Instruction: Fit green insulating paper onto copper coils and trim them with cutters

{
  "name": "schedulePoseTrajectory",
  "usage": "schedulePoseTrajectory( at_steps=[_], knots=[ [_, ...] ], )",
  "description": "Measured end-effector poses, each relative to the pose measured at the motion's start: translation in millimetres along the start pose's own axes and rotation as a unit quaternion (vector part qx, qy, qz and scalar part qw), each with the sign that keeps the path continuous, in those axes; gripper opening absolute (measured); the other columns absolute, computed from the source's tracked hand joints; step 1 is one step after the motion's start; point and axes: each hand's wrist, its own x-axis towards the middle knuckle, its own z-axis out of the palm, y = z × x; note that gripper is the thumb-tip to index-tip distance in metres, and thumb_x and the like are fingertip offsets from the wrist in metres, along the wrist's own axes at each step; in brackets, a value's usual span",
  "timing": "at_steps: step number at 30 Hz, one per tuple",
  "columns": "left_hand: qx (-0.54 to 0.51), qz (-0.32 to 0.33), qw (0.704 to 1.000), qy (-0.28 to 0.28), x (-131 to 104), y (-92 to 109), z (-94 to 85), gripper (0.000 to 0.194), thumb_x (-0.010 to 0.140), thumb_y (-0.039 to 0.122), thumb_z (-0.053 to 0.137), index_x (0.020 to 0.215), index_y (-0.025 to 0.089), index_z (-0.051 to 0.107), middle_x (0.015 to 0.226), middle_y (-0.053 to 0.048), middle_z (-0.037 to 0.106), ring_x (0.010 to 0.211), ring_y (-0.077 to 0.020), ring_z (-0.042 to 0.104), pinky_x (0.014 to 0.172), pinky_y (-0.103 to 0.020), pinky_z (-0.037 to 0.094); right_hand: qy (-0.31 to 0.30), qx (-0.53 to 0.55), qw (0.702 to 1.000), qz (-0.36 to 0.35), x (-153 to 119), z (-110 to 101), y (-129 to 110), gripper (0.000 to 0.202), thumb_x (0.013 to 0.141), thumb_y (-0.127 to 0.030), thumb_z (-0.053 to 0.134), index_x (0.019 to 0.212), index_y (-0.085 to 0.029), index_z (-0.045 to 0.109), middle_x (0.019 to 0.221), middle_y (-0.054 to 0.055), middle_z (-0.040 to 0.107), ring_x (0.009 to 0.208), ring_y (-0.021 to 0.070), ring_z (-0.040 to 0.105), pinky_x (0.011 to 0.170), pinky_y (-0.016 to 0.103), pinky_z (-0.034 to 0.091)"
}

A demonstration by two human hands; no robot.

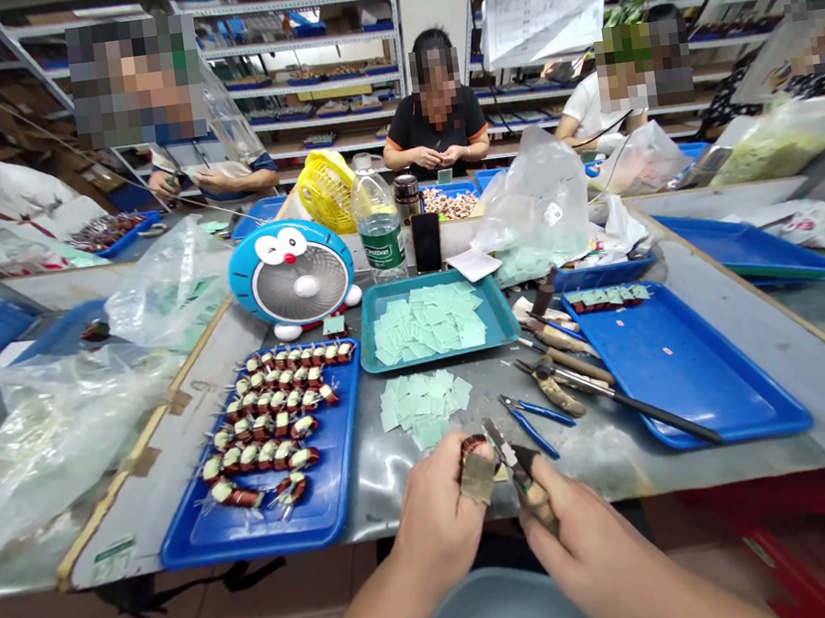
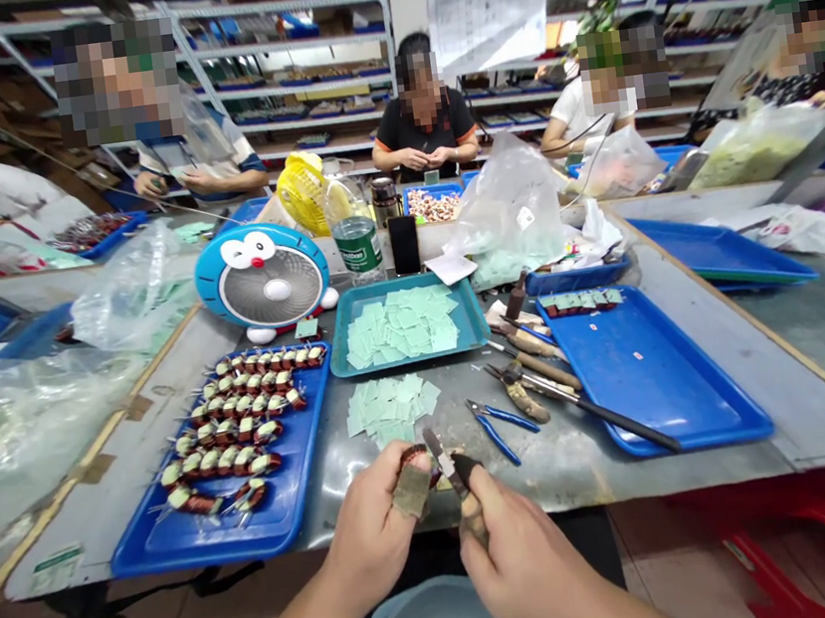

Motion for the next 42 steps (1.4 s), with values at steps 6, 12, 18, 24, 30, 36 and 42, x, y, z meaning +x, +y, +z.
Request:
schedulePoseTrajectory(
  at_steps=[6, 12, 18, 24, 30, 36, 42],
  knots=[
    [0.031, -0.020, 0.998, 0.055, -6, 2, 8.6, 0.037, 0.105, 0.049, 0.039, 0.087, 0.021, 0.054, 0.076, -0.004, 0.064, 0.071, -0.0203, 0.058, 0.066, -0.031, 0.034, 0.172, -0.110, 0.973, -0.103, 3, 18, 16, 0.018, 0.096, -0.023, 0.039, 0.091, -0.011, 0.052, 0.081, 0.002, 0.054, 0.068, 0.0039, 0.043, 0.066, 0.017, 0.028],
    [-0.111, -0.052, 0.992, 0.035, -1, 1, 8.8, 0.044, 0.105, 0.056, 0.036, 0.091, 0.020, 0.057, 0.081, -0.004, 0.064, 0.076, -0.0197, 0.058, 0.070, -0.031, 0.040, 0.258, -0.142, 0.945, -0.139, 12, 16, 15, 0.030, 0.100, -0.027, 0.040, 0.116, -0.013, 0.061, 0.105, 0.009, 0.058, 0.097, 0.0118, 0.051, 0.083, 0.021, 0.040],
    [-0.502, -0.091, 0.860, 0.033, 6, -2, 5.5, 0.038, 0.096, 0.054, 0.062, 0.105, 0.018, 0.058, 0.096, -0.008, 0.069, 0.087, -0.0188, 0.064, 0.079, -0.031, 0.049, 0.254, -0.062, 0.963, -0.072, -2, -6, 37, 0.049, 0.102, -0.048, 0.046, 0.138, -0.015, 0.050, 0.107, 0.008, 0.058, 0.093, 0.0070, 0.056, 0.085, 0.016, 0.050],
    [-0.553, -0.098, 0.827, -0.018, -5, -9, 12.6, 0.049, 0.083, 0.039, 0.083, 0.121, 0.022, 0.058, 0.093, -0.003, 0.065, 0.083, -0.0133, 0.065, 0.077, -0.025, 0.051, 0.206, -0.125, 0.955, -0.174, -11, 6, 50, 0.056, 0.102, -0.038, 0.048, 0.154, -0.022, 0.035, 0.133, 0.010, 0.049, 0.124, 0.0085, 0.053, 0.104, 0.016, 0.051],
    [-0.515, -0.078, 0.851, -0.071, -8, -12, 13.2, 0.053, 0.082, 0.037, 0.084, 0.125, 0.023, 0.056, 0.110, -0.008, 0.065, 0.090, -0.0170, 0.068, 0.083, -0.031, 0.055, 0.230, -0.158, 0.929, -0.244, -6, -6, 48, 0.056, 0.100, -0.026, 0.049, 0.154, -0.026, 0.035, 0.118, 0.008, 0.054, 0.104, 0.0072, 0.055, 0.089, 0.016, 0.052],
    [-0.368, -0.023, 0.924, -0.099, -12, -2, -0.4, 0.047, 0.090, 0.037, 0.076, 0.129, 0.018, 0.058, 0.113, -0.012, 0.065, 0.105, -0.0234, 0.064, 0.096, -0.039, 0.052, 0.213, -0.199, 0.915, -0.278, -6, -18, 54, 0.057, 0.097, -0.020, 0.049, 0.153, -0.024, 0.038, 0.112, 0.009, 0.055, 0.098, 0.0090, 0.053, 0.084, 0.019, 0.050],
    [-0.324, 0.015, 0.938, -0.119, -13, 1, -4.6, 0.043, 0.096, 0.035, 0.068, 0.134, 0.021, 0.055, 0.114, -0.011, 0.066, 0.104, -0.0231, 0.065, 0.093, -0.037, 0.054, 0.182, -0.190, 0.926, -0.270, -10, -27, 58, 0.056, 0.099, -0.023, 0.048, 0.154, -0.026, 0.037, 0.119, 0.010, 0.053, 0.105, 0.0094, 0.053, 0.089, 0.020, 0.050]
  ],
)
